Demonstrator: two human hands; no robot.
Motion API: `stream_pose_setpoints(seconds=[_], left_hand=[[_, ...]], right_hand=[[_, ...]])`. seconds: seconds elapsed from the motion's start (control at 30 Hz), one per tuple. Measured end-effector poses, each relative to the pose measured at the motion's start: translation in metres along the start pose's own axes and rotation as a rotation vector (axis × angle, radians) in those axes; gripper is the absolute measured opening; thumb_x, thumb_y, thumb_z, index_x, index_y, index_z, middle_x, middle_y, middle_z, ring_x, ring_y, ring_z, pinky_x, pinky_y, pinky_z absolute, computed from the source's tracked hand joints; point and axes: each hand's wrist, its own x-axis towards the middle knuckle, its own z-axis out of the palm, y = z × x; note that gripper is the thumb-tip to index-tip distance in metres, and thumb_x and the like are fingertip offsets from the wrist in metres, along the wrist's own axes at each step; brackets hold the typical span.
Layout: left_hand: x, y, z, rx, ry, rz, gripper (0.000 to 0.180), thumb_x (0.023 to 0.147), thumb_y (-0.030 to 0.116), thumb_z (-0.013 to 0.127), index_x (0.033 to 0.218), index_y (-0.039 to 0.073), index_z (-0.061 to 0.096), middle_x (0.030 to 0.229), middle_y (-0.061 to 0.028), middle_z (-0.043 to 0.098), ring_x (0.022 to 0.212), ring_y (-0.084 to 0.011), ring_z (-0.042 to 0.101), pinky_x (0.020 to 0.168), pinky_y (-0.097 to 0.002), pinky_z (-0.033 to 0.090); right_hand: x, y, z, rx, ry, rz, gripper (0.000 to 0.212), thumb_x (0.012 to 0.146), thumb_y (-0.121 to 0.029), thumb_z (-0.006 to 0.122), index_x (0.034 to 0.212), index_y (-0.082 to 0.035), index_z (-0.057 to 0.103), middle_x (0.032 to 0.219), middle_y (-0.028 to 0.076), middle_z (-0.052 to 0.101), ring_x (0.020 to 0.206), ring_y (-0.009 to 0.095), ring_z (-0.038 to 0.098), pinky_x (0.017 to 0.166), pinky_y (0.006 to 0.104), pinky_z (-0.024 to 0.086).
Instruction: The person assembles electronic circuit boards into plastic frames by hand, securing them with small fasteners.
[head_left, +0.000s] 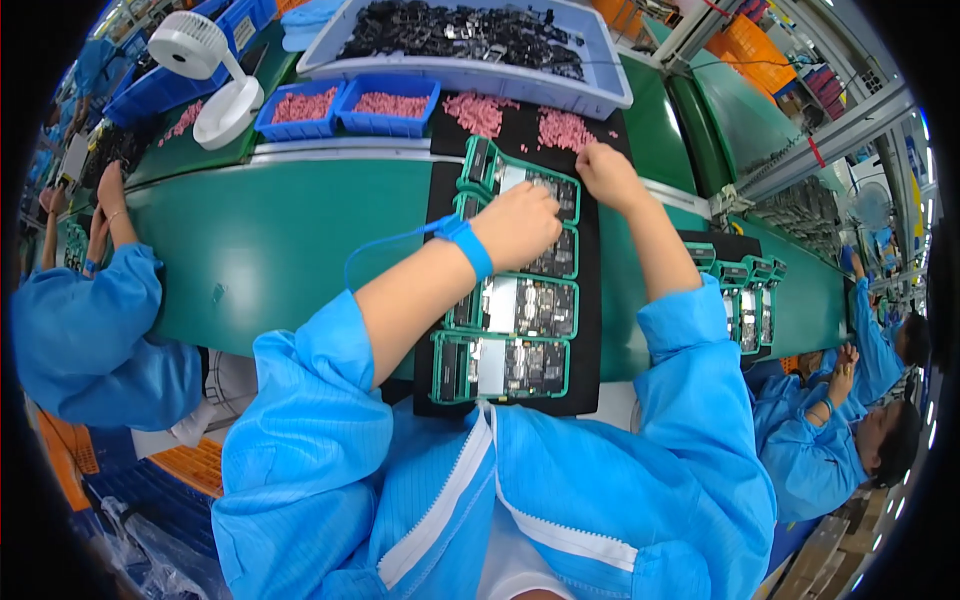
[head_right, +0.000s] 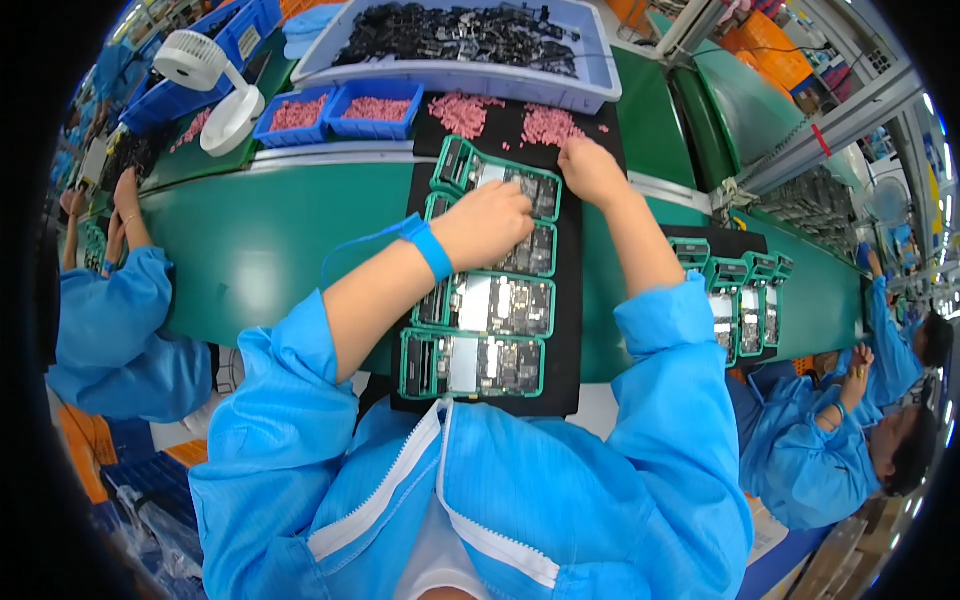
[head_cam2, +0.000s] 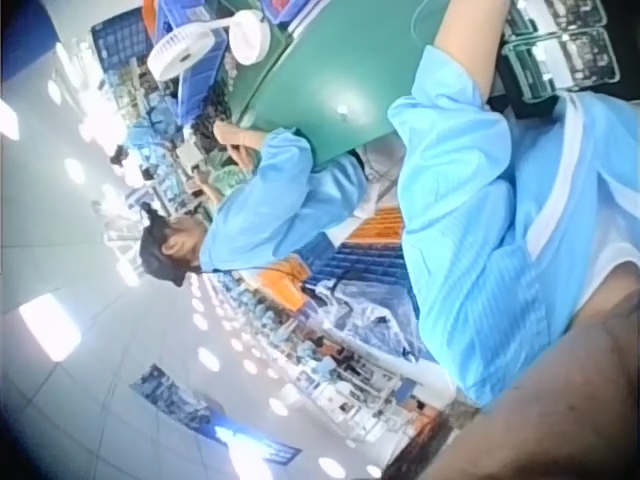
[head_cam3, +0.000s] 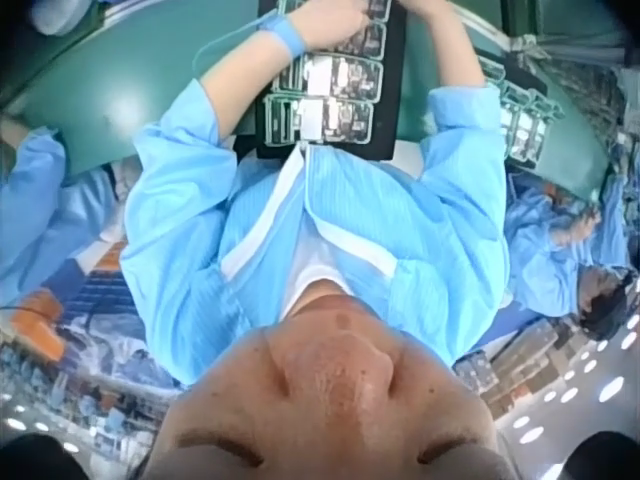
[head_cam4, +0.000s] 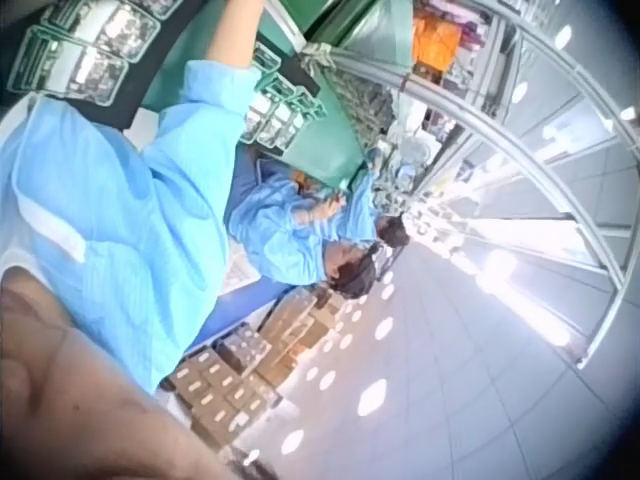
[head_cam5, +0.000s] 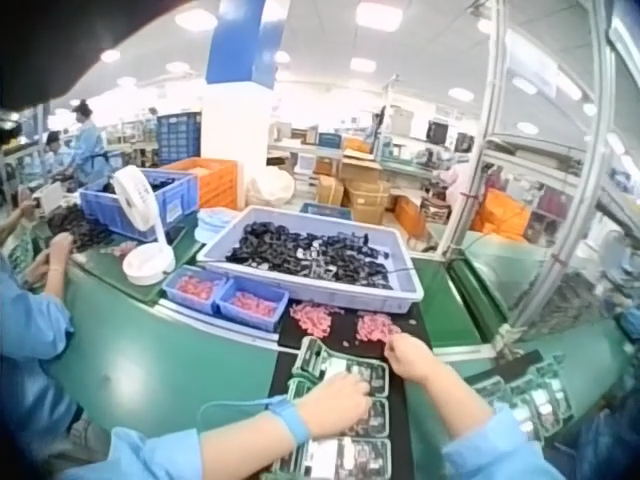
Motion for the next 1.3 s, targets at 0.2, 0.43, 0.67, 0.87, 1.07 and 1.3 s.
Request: stream_pose_setpoints(seconds=[0.2,0.43,0.67,0.87,1.07,1.3], left_hand=[[0.000,-0.003,0.002,0.023,0.012,0.004,0.008,0.074,0.014,0.059,0.072,0.010,0.066,0.083,-0.0044,0.061,0.090,-0.0227,0.057,0.079,-0.0351,0.045],[0.001,-0.004,0.003,0.055,-0.063,-0.012,0.009,0.074,0.013,0.060,0.075,0.009,0.068,0.086,-0.0047,0.062,0.092,-0.0230,0.057,0.081,-0.0354,0.045],[-0.002,-0.003,0.005,0.064,-0.039,-0.003,0.007,0.072,0.010,0.062,0.075,0.008,0.068,0.087,-0.0055,0.063,0.092,-0.0234,0.057,0.084,-0.0356,0.046],[-0.001,-0.001,0.004,0.057,-0.038,-0.001,0.007,0.072,0.010,0.061,0.074,0.008,0.068,0.085,-0.0058,0.063,0.090,-0.0233,0.058,0.083,-0.0355,0.046],[-0.001,-0.002,0.003,0.064,-0.044,0.005,0.007,0.073,0.010,0.061,0.074,0.008,0.068,0.085,-0.0060,0.063,0.091,-0.0232,0.058,0.082,-0.0357,0.046],[0.001,-0.001,0.003,0.050,-0.038,0.015,0.007,0.072,0.009,0.062,0.074,0.008,0.068,0.086,-0.0060,0.063,0.091,-0.0232,0.058,0.083,-0.0352,0.046]], right_hand=[[-0.086,-0.076,-0.048,0.370,-0.043,-0.061,0.008,0.084,-0.008,0.061,0.083,-0.001,0.057,0.078,0.014,0.058,0.070,0.028,0.059,0.063,0.0347,0.047],[-0.174,-0.138,-0.045,0.404,-0.169,-0.128,0.008,0.078,-0.001,0.064,0.084,-0.003,0.057,0.078,0.013,0.059,0.074,0.031,0.061,0.062,0.0377,0.049],[-0.192,-0.152,-0.032,0.168,-0.089,-0.228,0.012,0.075,0.000,0.066,0.083,-0.002,0.057,0.079,0.012,0.058,0.073,0.032,0.060,0.062,0.0393,0.049],[-0.193,-0.157,-0.032,0.029,-0.089,-0.285,0.012,0.070,-0.003,0.064,0.080,-0.004,0.057,0.076,0.010,0.056,0.072,0.029,0.059,0.063,0.0381,0.049],[-0.187,-0.162,-0.036,-0.134,-0.169,-0.360,0.012,0.068,-0.008,0.061,0.078,-0.004,0.056,0.075,0.009,0.055,0.071,0.026,0.059,0.064,0.0358,0.048],[-0.204,-0.154,-0.036,0.032,-0.014,-0.371,0.022,0.066,-0.001,0.071,0.088,-0.005,0.069,0.070,0.005,0.057,0.062,0.022,0.059,0.056,0.0337,0.048]])
